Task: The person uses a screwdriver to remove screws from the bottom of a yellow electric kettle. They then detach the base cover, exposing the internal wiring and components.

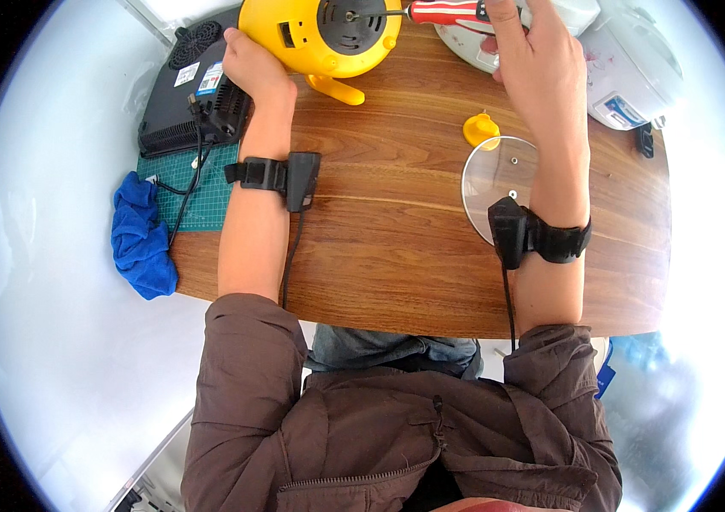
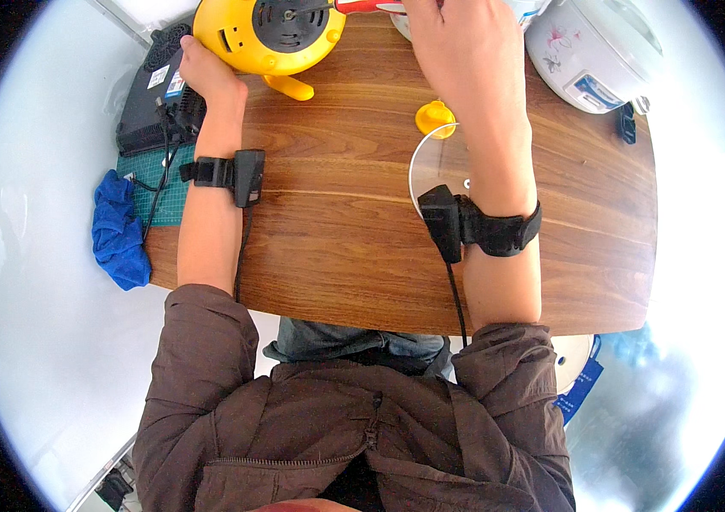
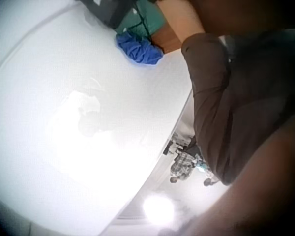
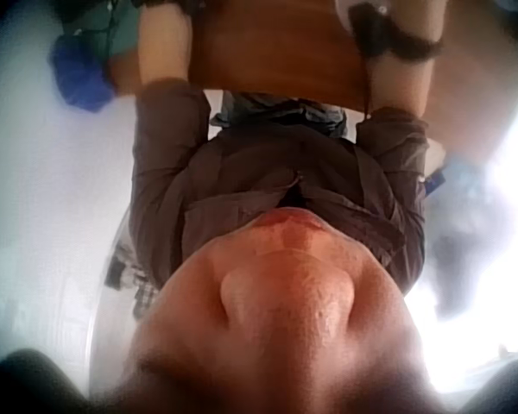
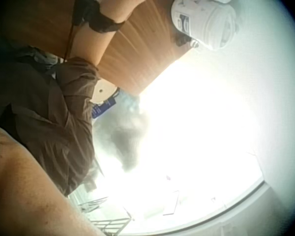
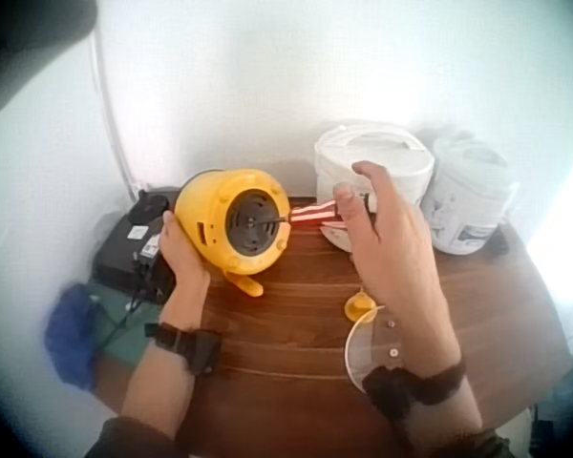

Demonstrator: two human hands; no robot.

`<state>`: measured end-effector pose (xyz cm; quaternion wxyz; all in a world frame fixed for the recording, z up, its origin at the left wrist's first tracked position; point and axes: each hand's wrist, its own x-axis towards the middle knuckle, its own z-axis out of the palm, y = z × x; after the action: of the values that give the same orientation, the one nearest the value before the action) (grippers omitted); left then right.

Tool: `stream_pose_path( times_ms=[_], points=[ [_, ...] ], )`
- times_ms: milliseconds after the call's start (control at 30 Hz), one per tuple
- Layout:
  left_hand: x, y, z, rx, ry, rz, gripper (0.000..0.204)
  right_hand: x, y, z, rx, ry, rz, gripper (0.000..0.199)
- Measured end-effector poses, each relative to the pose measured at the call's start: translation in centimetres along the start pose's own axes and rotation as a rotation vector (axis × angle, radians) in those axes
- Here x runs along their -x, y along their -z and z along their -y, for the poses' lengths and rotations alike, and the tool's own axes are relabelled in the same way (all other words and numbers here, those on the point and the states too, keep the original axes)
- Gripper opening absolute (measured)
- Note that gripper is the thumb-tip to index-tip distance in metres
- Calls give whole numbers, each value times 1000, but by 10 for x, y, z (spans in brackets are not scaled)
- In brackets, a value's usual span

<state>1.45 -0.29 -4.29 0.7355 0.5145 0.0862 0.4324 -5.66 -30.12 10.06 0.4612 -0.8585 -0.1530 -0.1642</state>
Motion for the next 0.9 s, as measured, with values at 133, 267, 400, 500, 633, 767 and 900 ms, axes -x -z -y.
stream_pose_path(
  times_ms=[133, 267, 400, 500, 633, 767, 900],
  points=[
    [-4, 3, 0, -11, 19, -18, 40, 2, 10, 12, -80, -142, 167, 48],
    [-4, 5, -2, -5, 32, -24, 40, 9, -16, -6, -7, 135, -6, 50],
    [-1, 1, -4, 27, 26, -28, 42, 1, -23, -17, -12, 99, -42, 52],
    [-1, 0, -4, 35, 20, -37, 44, -1, -22, -13, 92, -17, -35, 53],
    [-3, 4, -3, 23, 20, -21, 39, 3, -24, -7, 130, -22, -70, 52],
    [1, 0, -5, 23, 19, -43, 43, 15, -18, 9, 72, 130, -60, 57],
    [1, -1, -5, -19, -16, -15, 42, 9, -17, 0, -65, 195, -57, 57]
  ],
)
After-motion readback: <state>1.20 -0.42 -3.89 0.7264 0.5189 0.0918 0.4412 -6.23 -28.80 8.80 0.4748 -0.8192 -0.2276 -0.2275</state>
